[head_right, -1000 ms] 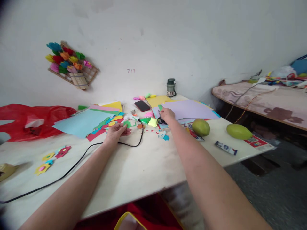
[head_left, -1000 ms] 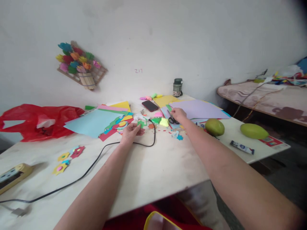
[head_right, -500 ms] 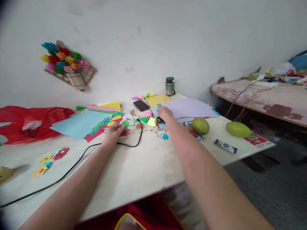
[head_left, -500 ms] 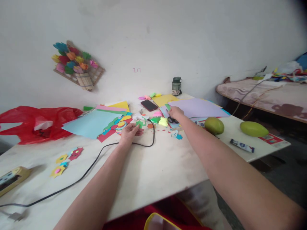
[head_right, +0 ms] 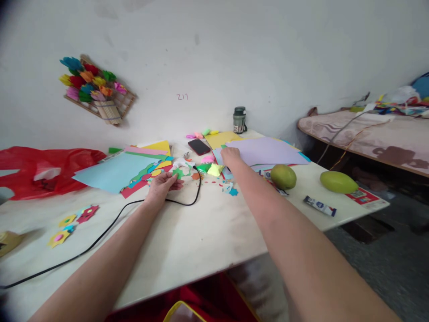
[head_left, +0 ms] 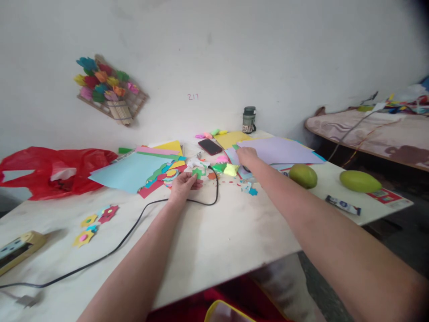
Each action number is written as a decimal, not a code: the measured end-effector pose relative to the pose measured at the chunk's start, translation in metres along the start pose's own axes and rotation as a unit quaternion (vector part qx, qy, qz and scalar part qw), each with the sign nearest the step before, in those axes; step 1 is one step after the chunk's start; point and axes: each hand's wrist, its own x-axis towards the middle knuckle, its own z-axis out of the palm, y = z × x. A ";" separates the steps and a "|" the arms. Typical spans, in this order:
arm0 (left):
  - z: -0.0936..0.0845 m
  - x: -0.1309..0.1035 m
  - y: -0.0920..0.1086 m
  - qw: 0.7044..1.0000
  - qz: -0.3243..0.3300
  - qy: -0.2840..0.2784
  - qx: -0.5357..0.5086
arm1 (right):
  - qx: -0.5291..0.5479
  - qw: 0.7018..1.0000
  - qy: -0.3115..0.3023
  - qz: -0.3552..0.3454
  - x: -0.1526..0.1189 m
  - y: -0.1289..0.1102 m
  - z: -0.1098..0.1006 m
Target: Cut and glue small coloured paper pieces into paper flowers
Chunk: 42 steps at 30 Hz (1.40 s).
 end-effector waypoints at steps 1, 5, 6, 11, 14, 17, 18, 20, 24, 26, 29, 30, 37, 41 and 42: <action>0.000 0.000 0.000 1.000 -0.003 0.001 0.000 | -0.005 1.000 0.004 0.006 0.000 0.003 -0.002; 0.000 0.000 0.000 1.000 -0.002 -0.002 0.005 | -0.023 0.999 0.013 0.042 0.002 0.012 -0.007; 0.000 0.000 -0.001 1.000 0.001 -0.002 0.006 | -0.016 0.999 0.012 0.048 0.003 0.012 -0.007; -0.002 0.001 -0.004 1.000 0.011 -0.006 0.004 | 0.062 0.998 0.002 0.019 0.000 0.014 0.000; -0.002 0.001 -0.003 1.000 0.013 -0.008 0.004 | 0.075 0.997 -0.003 0.005 -0.001 0.017 0.009; -0.002 0.000 -0.002 1.000 0.012 -0.010 0.007 | 0.078 0.997 0.002 0.001 0.000 0.021 0.017; -0.002 -0.001 -0.002 1.000 0.011 -0.010 0.008 | 0.080 0.997 0.003 -0.001 0.000 0.022 0.019; -0.001 -0.001 -0.002 1.000 0.008 -0.012 0.008 | 0.086 0.996 0.006 -0.009 0.002 0.024 0.022; -0.001 -0.002 -0.001 1.000 0.006 -0.015 0.008 | 0.092 0.995 0.004 -0.034 0.006 0.029 0.025; -0.001 -0.002 -0.001 1.000 0.008 -0.017 0.012 | 0.093 0.995 -0.007 -0.046 0.007 0.032 0.026; -0.001 -0.002 0.000 1.000 0.006 -0.017 0.014 | 0.101 0.993 -0.026 -0.055 0.008 0.034 0.023; -0.001 -0.002 0.000 1.000 0.004 -0.014 0.012 | 0.104 0.992 -0.032 -0.057 0.008 0.035 0.022; -0.003 0.000 -0.001 1.000 0.002 -0.007 0.002 | 0.124 0.990 -0.024 -0.062 0.007 0.035 0.016; -0.004 0.000 -0.001 1.000 0.000 -0.002 0.002 | 0.167 0.985 -0.019 -0.043 0.004 0.036 0.013; -0.004 0.001 -0.001 1.000 0.000 -0.001 0.002 | 0.178 0.983 -0.013 -0.036 0.003 0.036 0.012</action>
